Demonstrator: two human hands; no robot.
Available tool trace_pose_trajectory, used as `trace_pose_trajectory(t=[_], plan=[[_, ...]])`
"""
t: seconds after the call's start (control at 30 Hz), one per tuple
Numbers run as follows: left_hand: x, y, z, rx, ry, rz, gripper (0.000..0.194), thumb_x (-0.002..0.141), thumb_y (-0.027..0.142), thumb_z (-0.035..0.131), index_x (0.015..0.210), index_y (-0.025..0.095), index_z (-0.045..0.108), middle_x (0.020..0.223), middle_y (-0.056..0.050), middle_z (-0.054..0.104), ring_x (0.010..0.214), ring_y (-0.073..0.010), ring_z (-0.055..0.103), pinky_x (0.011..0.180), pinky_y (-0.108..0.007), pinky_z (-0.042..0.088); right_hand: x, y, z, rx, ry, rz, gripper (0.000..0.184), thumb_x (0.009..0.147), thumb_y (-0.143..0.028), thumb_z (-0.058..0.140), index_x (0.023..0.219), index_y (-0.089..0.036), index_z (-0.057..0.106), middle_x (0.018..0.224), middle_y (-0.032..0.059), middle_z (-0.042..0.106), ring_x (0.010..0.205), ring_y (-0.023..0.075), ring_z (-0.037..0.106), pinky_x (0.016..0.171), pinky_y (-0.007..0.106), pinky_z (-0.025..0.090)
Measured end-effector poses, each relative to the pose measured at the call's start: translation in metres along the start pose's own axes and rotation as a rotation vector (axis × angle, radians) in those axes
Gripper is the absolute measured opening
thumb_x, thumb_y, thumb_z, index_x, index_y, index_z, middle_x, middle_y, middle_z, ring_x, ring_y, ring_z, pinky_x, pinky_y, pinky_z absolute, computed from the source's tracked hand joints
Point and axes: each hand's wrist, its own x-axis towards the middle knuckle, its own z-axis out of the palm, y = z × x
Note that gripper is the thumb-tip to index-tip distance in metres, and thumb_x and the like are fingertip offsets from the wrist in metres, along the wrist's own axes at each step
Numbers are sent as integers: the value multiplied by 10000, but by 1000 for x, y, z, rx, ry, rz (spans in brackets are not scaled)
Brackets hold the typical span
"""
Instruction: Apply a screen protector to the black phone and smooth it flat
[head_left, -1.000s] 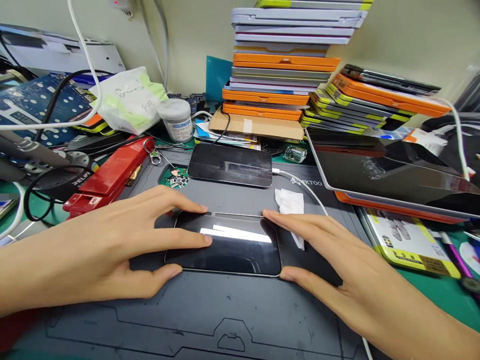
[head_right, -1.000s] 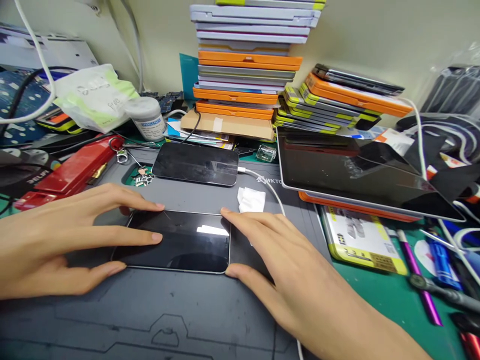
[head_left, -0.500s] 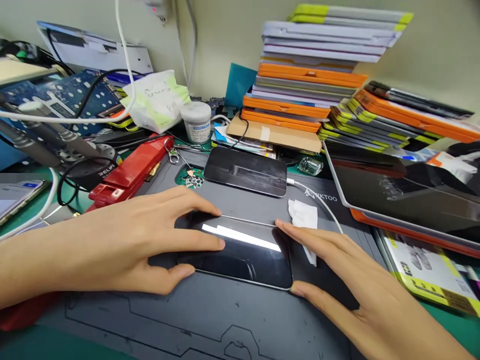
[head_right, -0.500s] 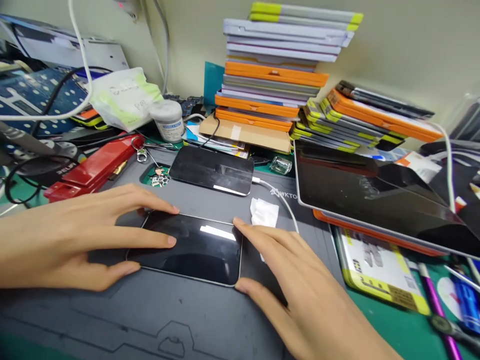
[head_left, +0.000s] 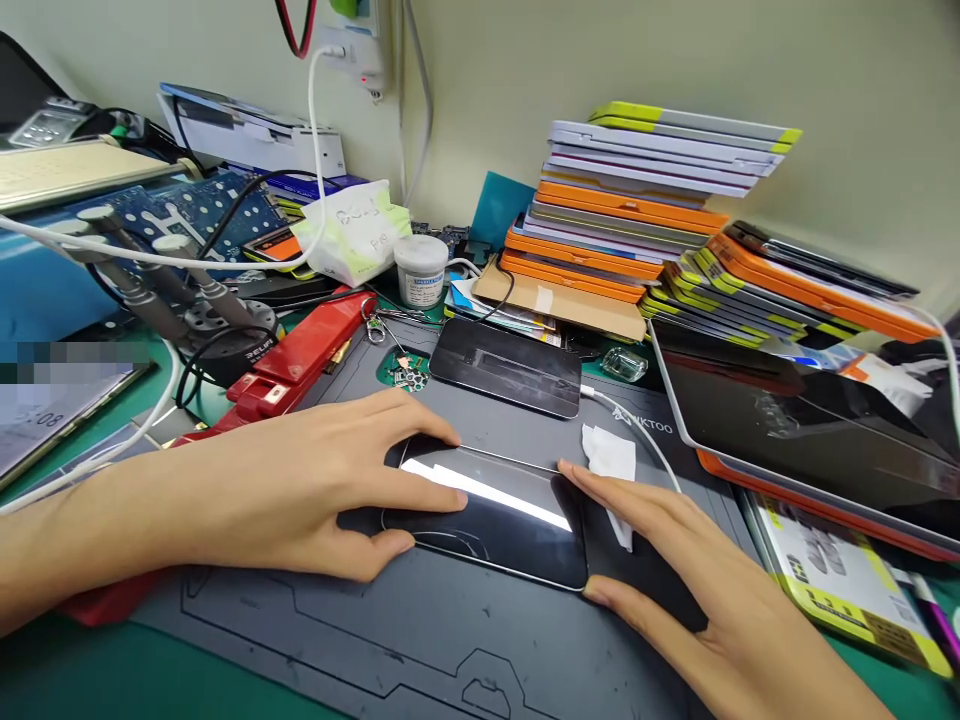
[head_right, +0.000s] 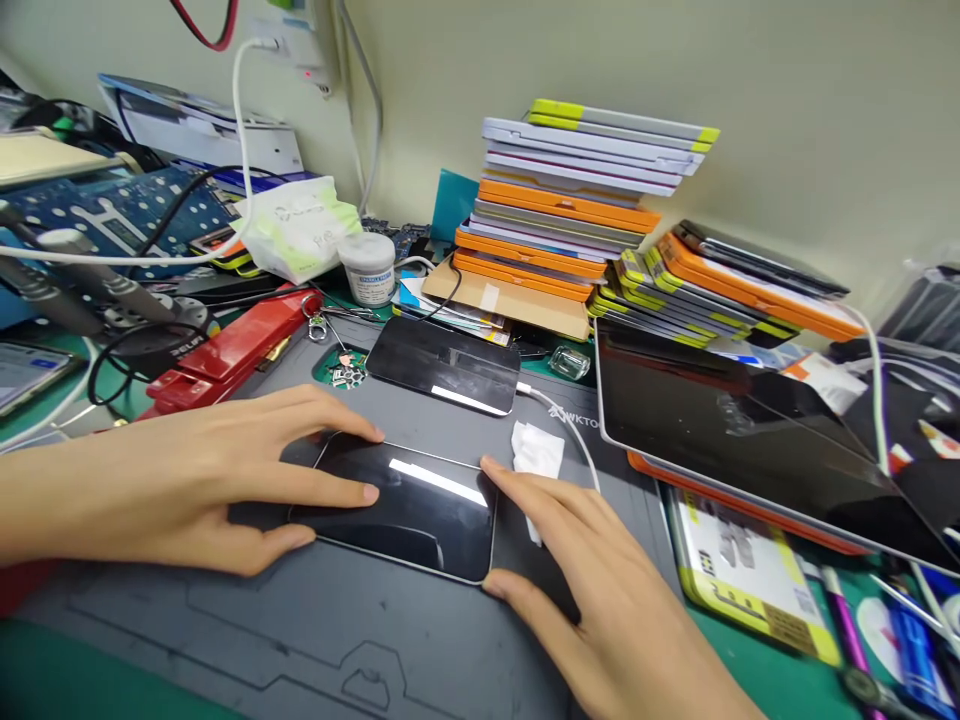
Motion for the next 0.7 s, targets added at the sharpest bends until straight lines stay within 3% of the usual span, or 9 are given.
trace_pose_trajectory(t=[0.2,0.47,0.7], plan=[[0,0,1,8,8,13,433,1000,277,648,1421,378,675,1520,-89,565,1377,-282,605,1123,-391,568,-1,-1,-1,-16,7,-19,511,1099,-468,537,1584,-316,486,1421,45,731,1238,195,745,987,309,662],[-2,2,0,56,-2,25,440,1005,267,637,1431,379,661,1544,-78,545,1385,-273,585,1136,-385,560,-2,-1,1,31,1,-27,328,1083,-453,587,1378,-308,579,1504,28,685,1314,205,701,1035,357,647],[-4,0,1,59,1,4,418,1019,305,620,1421,408,665,1566,-53,528,1345,-273,620,1049,-358,615,-8,-2,1,-7,-19,-91,250,1081,-362,605,1317,-278,607,1559,45,642,1364,237,665,1076,421,609]])
